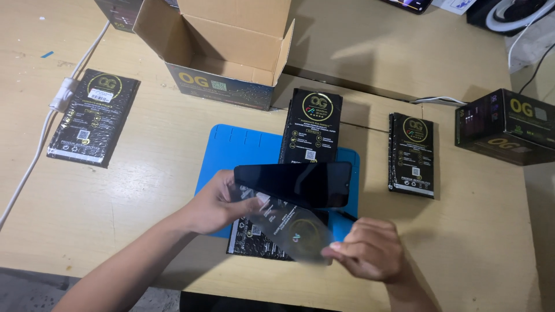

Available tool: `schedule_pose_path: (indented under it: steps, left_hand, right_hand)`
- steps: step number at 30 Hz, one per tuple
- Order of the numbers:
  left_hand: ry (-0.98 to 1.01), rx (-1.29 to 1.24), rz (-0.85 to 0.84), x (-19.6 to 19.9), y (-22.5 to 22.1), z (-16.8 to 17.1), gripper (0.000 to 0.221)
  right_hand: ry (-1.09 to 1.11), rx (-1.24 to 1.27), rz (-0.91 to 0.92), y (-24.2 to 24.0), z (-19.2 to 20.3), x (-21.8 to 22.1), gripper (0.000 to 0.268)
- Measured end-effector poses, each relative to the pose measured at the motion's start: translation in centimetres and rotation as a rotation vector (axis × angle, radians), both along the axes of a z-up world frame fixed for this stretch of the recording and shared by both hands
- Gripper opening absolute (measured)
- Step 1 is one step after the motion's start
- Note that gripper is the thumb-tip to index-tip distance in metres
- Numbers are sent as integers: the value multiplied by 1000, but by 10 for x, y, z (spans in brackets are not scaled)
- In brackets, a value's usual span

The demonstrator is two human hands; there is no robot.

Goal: Inspecting, marking, and packaging a phone display assembly.

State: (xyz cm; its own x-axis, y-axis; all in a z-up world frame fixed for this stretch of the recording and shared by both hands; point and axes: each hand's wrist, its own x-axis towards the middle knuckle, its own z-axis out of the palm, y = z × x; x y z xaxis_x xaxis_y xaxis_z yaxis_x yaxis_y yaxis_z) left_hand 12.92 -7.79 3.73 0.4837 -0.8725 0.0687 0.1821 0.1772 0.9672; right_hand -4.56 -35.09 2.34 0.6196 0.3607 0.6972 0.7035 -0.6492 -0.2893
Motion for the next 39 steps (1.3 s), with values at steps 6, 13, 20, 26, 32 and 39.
schedule_pose_path:
  steps: [6,13,20,26,32,39]
  left_hand:
    - [-27,-6,-21,-1,5,12,5]
    - [-104,76,-50,-1,9,12,8]
    - [-115,93,-72,2,14,11,15]
    - [-139,54,-95,4,15,16,7]
    - [-131,57,-112,4,15,17,13]
    - [-131,20,-112,3,15,20,16]
  right_hand:
    - [16,132,-158,-11,4,6,15]
    - [133,267,-303,-8,7,7,10]
    - [124,278,-263,-9,2,3,10]
    - [108,249,-291,-12,-6,-1,6]
    - [110,265,-275,-10,-3,-2,10]
    - [125,274,-239,-11,-4,-1,5]
